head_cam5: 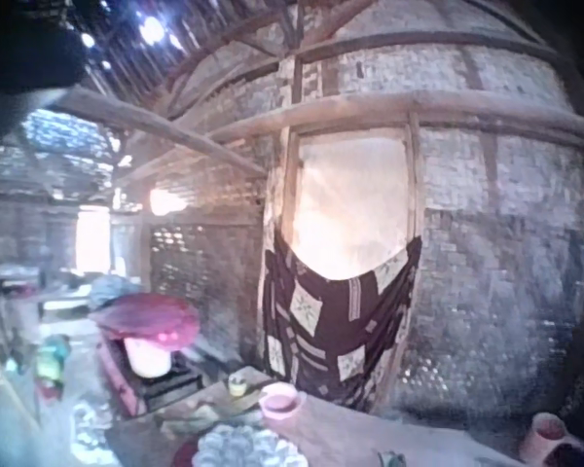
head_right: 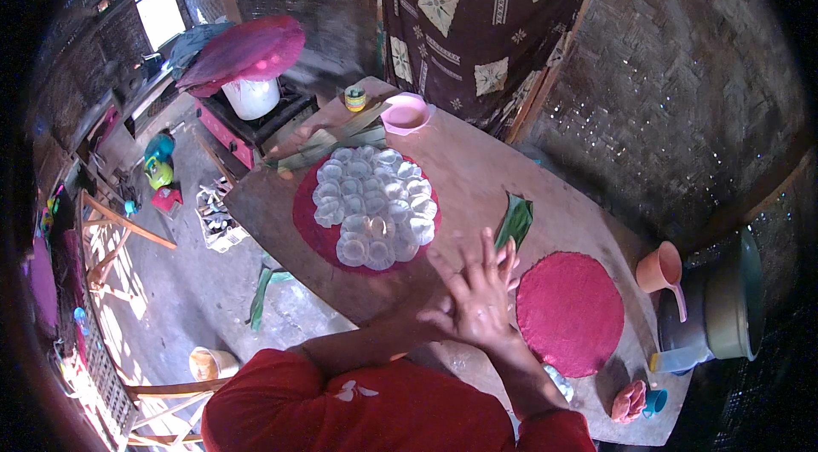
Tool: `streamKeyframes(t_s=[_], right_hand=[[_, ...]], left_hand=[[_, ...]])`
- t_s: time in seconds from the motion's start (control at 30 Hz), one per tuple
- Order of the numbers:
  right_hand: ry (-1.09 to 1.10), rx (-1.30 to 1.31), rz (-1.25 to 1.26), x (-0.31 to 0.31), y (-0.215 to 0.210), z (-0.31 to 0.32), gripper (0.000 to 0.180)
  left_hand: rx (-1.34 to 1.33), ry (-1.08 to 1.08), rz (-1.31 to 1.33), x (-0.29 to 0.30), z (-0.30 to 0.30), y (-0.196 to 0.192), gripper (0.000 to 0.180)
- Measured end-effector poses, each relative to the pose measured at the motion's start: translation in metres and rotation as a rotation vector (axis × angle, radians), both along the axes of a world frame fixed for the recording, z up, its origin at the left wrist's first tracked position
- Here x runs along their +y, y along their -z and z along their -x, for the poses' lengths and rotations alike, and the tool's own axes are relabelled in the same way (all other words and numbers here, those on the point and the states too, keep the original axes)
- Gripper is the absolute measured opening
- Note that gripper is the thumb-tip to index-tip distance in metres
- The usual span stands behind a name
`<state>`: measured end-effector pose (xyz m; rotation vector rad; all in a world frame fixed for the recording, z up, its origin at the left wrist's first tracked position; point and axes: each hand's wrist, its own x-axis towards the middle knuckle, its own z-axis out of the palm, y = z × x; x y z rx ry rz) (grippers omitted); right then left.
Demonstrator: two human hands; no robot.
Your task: The person repeatedly rolls small pieces of white dough between their palms, places them on a green leaf, and uses a small plastic mold to press and shape them into flower-like forms. The shaped pieces are then placed on a pink mat. The process is repeated continuously throughout the clip.
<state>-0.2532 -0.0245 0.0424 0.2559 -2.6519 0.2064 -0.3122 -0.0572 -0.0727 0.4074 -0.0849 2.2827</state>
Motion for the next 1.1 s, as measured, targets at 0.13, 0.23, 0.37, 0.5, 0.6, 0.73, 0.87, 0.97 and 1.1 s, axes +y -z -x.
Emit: streamKeyframes(t_s=[0.13,0.23,0.37,0.5,0.6,0.73,0.87,0.97,1.1], right_hand=[[-0.141,0.088,0.237,-0.017,-0.012,0.001,0.098],[-0.177,0.202,0.551,-0.019,-0.005,0.008,0.096],[-0.166,0.184,0.375,0.002,0.007,0.013,0.096],[-0.181,-0.015,0.112,0.01,0.018,-0.004,0.097],[-0.412,0.099,0.159,-0.003,0.026,-0.021,0.109],[-0.459,0.179,0.521,-0.023,0.041,-0.024,0.106],[-0.307,0.248,0.742,-0.04,0.059,-0.011,0.097],[0.139,-0.113,1.017,-0.036,0.075,0.001,0.084],[-0.297,-0.052,2.028,0.013,0.099,0.007,0.063]], left_hand=[[-0.02,0.126,0.241,0.004,0.001,0.01,0.059],[-0.012,0.155,0.299,0.005,0.004,0.015,0.06],[-0.015,0.207,0.298,0.006,0.0,0.023,0.06],[-0.035,0.282,0.234,0.002,-0.003,0.042,0.06],[-0.049,0.324,0.159,-0.004,-0.003,0.061,0.061],[-0.082,0.392,0.102,-0.011,-0.005,0.085,0.061],[-0.108,0.448,0.051,-0.017,-0.005,0.104,0.061],[-0.123,0.476,-0.016,-0.018,-0.002,0.11,0.062],[-0.185,0.605,-0.376,-0.026,0.019,0.094,0.062]])
